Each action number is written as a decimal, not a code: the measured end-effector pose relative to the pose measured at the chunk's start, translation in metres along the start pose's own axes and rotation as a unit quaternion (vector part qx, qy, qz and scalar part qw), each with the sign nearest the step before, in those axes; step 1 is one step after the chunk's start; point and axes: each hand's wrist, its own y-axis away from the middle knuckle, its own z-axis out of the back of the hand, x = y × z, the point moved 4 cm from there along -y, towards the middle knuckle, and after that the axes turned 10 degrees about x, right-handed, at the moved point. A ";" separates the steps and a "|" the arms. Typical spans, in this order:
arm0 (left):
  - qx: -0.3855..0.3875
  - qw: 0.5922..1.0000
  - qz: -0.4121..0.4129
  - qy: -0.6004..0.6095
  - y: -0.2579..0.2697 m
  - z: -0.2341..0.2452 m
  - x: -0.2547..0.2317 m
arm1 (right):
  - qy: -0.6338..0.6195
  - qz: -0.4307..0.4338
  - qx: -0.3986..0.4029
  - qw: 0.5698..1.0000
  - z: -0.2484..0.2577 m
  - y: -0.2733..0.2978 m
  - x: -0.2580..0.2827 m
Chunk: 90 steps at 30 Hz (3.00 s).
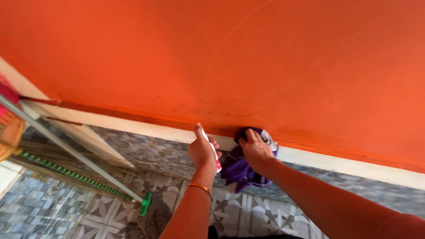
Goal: Clean drawings or marks off a wall using a spray and a cloth.
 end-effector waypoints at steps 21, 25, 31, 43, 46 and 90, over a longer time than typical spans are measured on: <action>0.214 0.968 0.004 -0.129 0.160 -0.246 0.060 | -0.870 -0.261 -0.073 0.412 0.063 0.304 -0.356; 0.266 0.954 -0.024 -0.133 0.188 -0.305 0.094 | -0.901 -0.195 -0.074 0.381 0.093 0.336 -0.381; 0.320 0.935 -0.020 -0.154 0.228 -0.367 0.139 | -0.917 -0.143 -0.039 0.370 0.150 0.346 -0.376; 0.239 0.956 -0.045 -0.164 0.288 -0.380 0.143 | -0.924 -0.102 -0.002 0.367 0.189 0.372 -0.372; 0.289 0.931 -0.071 -0.211 0.304 -0.390 0.144 | -0.933 -0.074 0.007 0.353 0.181 0.375 -0.377; 0.207 0.950 0.019 -0.233 0.350 -0.508 0.261 | -0.824 -0.425 -0.305 0.217 0.113 0.576 -0.558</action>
